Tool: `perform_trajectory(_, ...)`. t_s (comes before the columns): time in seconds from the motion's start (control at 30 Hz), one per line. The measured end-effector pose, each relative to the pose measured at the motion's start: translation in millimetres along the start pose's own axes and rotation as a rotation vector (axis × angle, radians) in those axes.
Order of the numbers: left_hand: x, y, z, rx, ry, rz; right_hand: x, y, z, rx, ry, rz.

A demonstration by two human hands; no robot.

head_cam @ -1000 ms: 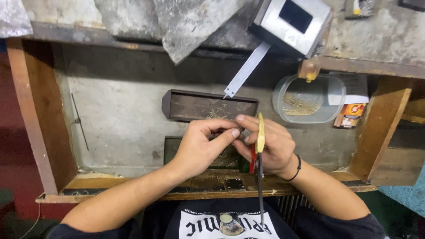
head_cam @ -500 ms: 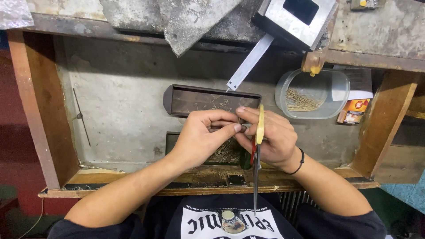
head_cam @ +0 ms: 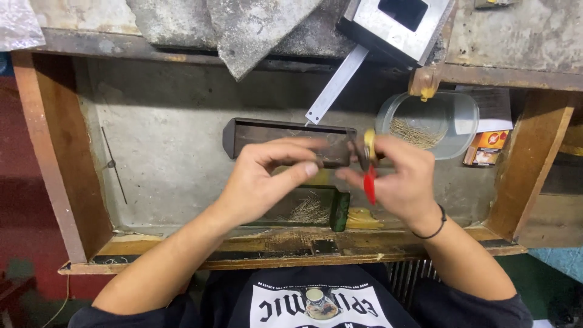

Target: The person repeatedly picks thin metallic wires from a tray, measures them against a metal ruler, and cuts them to length using red-handled scissors. The cut pieces are placed back into the tray. The person occasionally adjusts the tray position and continues the cycle of measuring and cutting.

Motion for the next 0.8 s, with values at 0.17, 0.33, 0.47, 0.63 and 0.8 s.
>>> perform_trajectory(0.17, -5, 0, -17, 0.042, 0.078, -0.109, -17, -22, -27, -0.164, 0.131, -0.06)
perform_trajectory(0.33, -8, -13, -8, 0.005, -0.111, -0.276, -8, 23, -22, -0.027, 0.092, 0.025)
perform_trajectory(0.47, -12, -27, 26, 0.096, -0.266, -0.348, -28, 7, -23, -0.102, -0.016, 0.093)
perform_trajectory(0.63, -24, -42, 57, 0.157, -0.347, -0.328, -54, -25, -76, -0.55, 0.352, 0.092)
perform_trajectory(0.8, -31, -37, 67, 0.148, -0.403, -0.295, -54, -32, -102, -0.693, 0.399, 0.187)
Point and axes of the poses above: each hand's wrist, its own x-axis towards the middle knuckle, its own z-axis out of the back of the hand, y = z × x, the point moved 6 cm from there along x, towards the middle knuckle, and after that the axes turned 5 degrees about -z, right-handed, at the moved point
